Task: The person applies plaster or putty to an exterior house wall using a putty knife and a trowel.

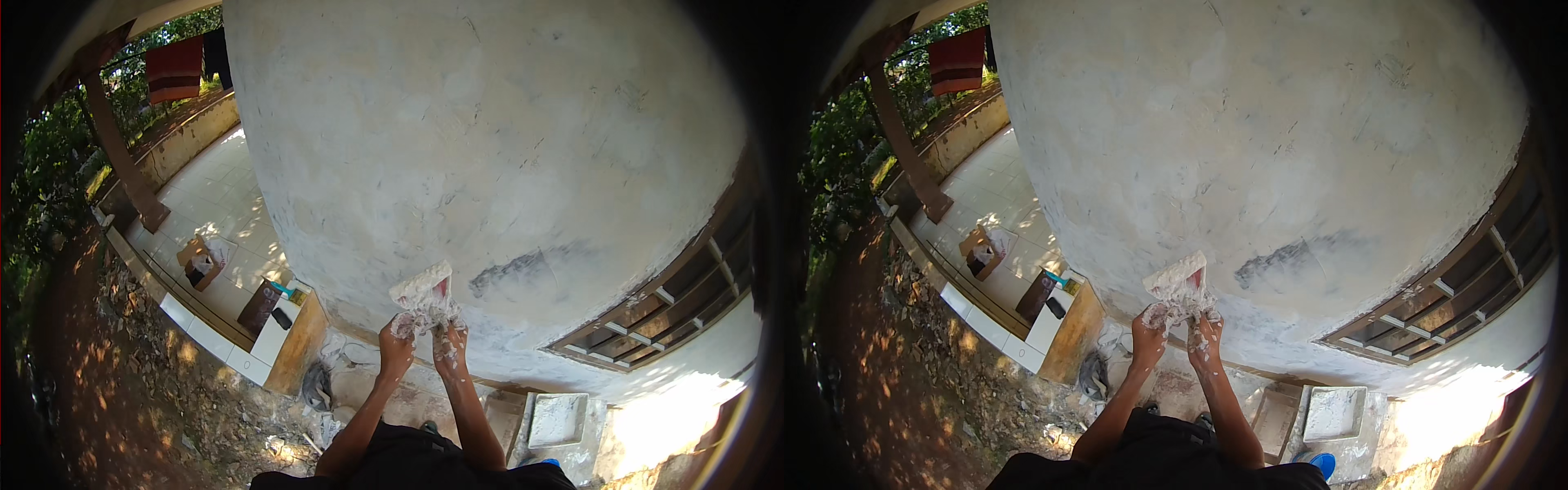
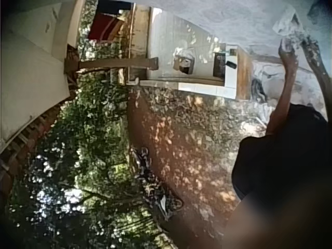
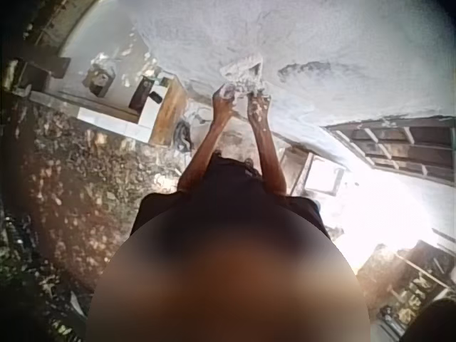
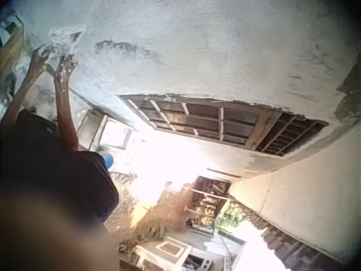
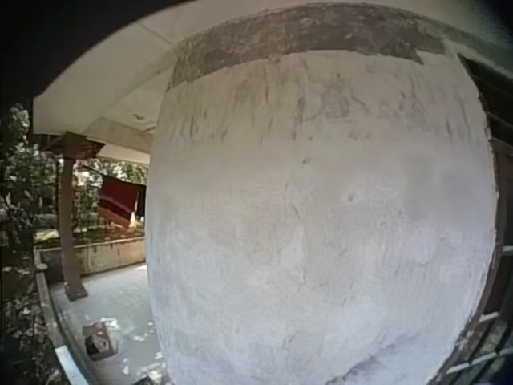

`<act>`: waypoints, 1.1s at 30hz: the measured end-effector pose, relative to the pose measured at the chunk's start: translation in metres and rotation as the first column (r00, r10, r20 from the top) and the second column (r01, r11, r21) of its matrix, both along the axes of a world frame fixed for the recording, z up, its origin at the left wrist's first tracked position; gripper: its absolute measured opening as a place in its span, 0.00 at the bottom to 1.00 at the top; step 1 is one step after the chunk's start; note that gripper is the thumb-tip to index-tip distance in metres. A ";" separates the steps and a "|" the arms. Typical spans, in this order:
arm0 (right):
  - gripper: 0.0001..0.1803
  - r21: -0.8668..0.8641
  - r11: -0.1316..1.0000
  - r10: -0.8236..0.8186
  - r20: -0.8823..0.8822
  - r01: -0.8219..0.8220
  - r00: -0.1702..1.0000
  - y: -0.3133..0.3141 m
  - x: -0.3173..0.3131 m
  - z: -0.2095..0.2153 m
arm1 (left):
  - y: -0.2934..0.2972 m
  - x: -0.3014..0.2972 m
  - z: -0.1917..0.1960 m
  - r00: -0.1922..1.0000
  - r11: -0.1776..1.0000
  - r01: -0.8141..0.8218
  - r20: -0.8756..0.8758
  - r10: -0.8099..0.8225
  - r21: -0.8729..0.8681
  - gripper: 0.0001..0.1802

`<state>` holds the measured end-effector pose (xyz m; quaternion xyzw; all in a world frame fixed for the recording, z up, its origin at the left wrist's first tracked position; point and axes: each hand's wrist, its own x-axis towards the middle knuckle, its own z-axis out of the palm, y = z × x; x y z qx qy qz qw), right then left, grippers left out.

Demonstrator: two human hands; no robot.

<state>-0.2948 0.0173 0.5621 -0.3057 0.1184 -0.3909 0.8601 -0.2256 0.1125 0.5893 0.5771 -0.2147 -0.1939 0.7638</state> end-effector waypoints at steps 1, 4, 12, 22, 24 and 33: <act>0.18 -0.017 1.000 0.027 0.024 -0.027 0.999 0.002 0.002 0.000 | 0.004 0.004 -0.005 0.997 0.999 0.037 -0.073 -0.038 -0.011 0.12; 0.18 -0.017 0.993 0.118 0.046 -0.118 0.992 -0.003 0.003 -0.014 | 0.014 0.011 -0.005 0.989 0.992 0.067 -0.126 -0.081 -0.106 0.12; 0.15 -0.137 0.977 0.152 -0.077 -0.161 0.985 0.005 0.007 -0.033 | 0.049 0.029 -0.010 0.976 0.995 0.073 -0.202 -0.085 -0.066 0.20; 0.13 -0.083 0.995 0.034 -0.192 -0.051 0.981 0.030 0.030 -0.037 | 0.045 0.024 -0.073 0.895 0.953 -0.235 -0.425 0.136 -0.190 0.22; 0.13 -0.121 0.989 0.064 -0.203 -0.090 0.977 0.027 0.034 -0.040 | 0.044 0.027 -0.085 0.892 0.966 -0.157 -0.449 0.050 -0.204 0.31; 0.15 -0.141 0.985 0.065 -0.232 -0.100 0.970 -0.008 0.015 -0.073 | 0.020 0.016 -0.120 0.899 0.982 -0.175 -0.394 0.190 0.075 0.32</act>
